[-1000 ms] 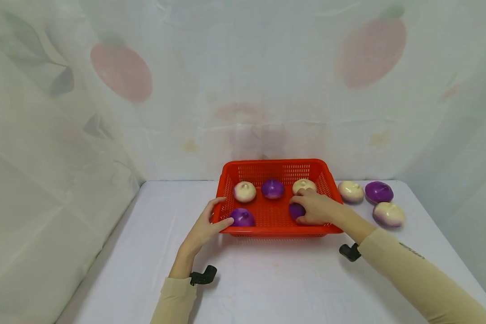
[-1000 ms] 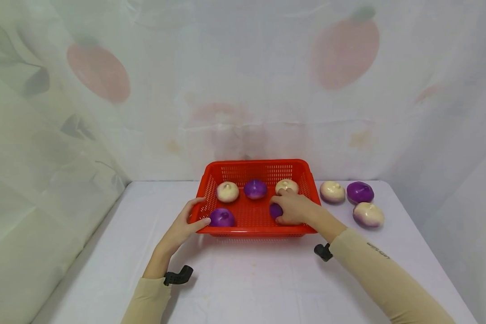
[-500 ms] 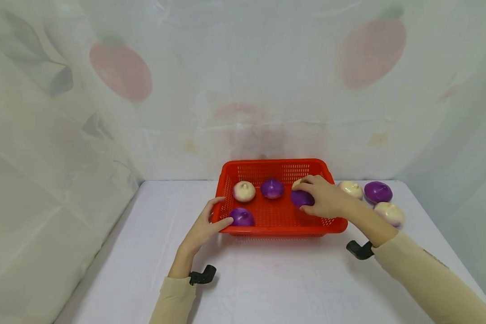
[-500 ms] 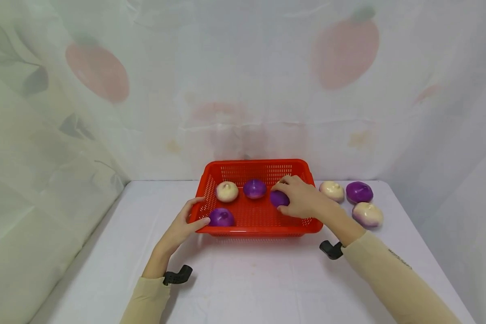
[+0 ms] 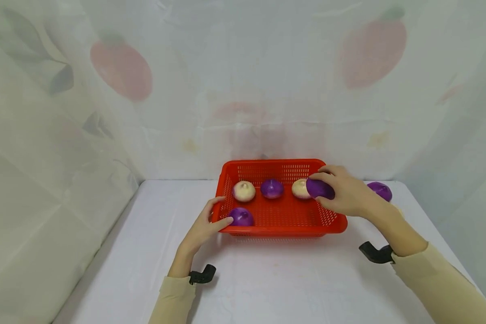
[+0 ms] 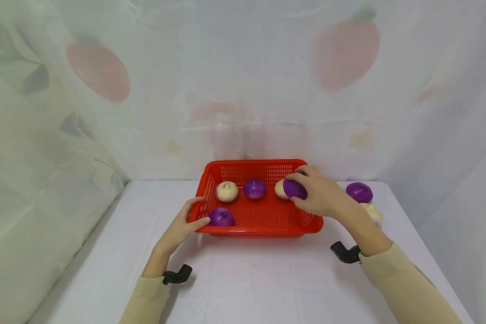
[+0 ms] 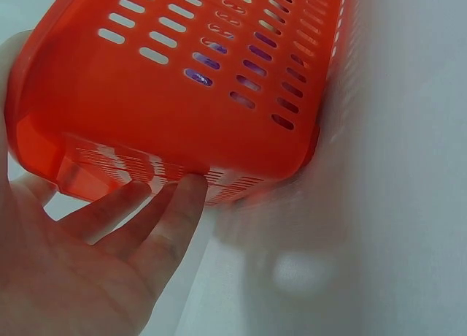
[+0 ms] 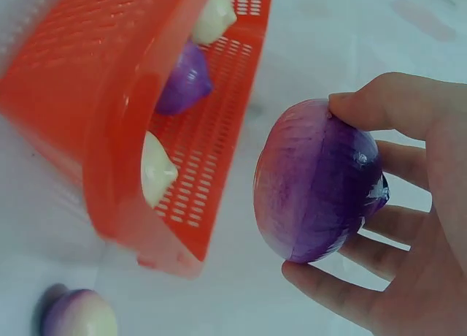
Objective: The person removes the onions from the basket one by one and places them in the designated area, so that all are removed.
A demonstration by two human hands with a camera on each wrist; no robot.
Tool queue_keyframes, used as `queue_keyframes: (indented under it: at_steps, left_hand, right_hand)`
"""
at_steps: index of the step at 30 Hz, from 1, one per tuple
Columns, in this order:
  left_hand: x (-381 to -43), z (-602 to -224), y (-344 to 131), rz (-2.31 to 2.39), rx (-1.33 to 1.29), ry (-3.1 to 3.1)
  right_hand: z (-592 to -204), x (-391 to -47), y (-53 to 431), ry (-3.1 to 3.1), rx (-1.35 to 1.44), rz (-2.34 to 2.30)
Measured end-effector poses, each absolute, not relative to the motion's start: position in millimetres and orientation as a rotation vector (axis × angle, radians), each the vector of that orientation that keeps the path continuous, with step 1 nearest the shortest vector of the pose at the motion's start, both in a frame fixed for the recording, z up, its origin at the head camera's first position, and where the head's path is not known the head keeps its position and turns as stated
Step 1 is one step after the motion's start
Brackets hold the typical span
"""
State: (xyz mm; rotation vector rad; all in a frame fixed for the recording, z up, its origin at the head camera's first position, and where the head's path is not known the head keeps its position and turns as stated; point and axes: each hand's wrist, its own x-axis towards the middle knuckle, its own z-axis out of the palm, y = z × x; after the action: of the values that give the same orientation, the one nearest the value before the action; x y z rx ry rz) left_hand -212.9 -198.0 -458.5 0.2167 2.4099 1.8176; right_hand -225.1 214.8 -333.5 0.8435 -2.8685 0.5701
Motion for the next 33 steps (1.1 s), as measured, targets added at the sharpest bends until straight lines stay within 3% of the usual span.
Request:
queue_keyframes:
  at_steps: [14, 33]
  left_hand:
    - [-210, -456, -198, 1.806, 0.184, 2.406]
    - [-210, -455, -198, 1.795, 0.18, 2.426]
  right_hand:
    - [-346, -211, 254, -2.818, 0.645, 0.538]
    - [-396, -226, 294, -2.92, 0.543, 0.498]
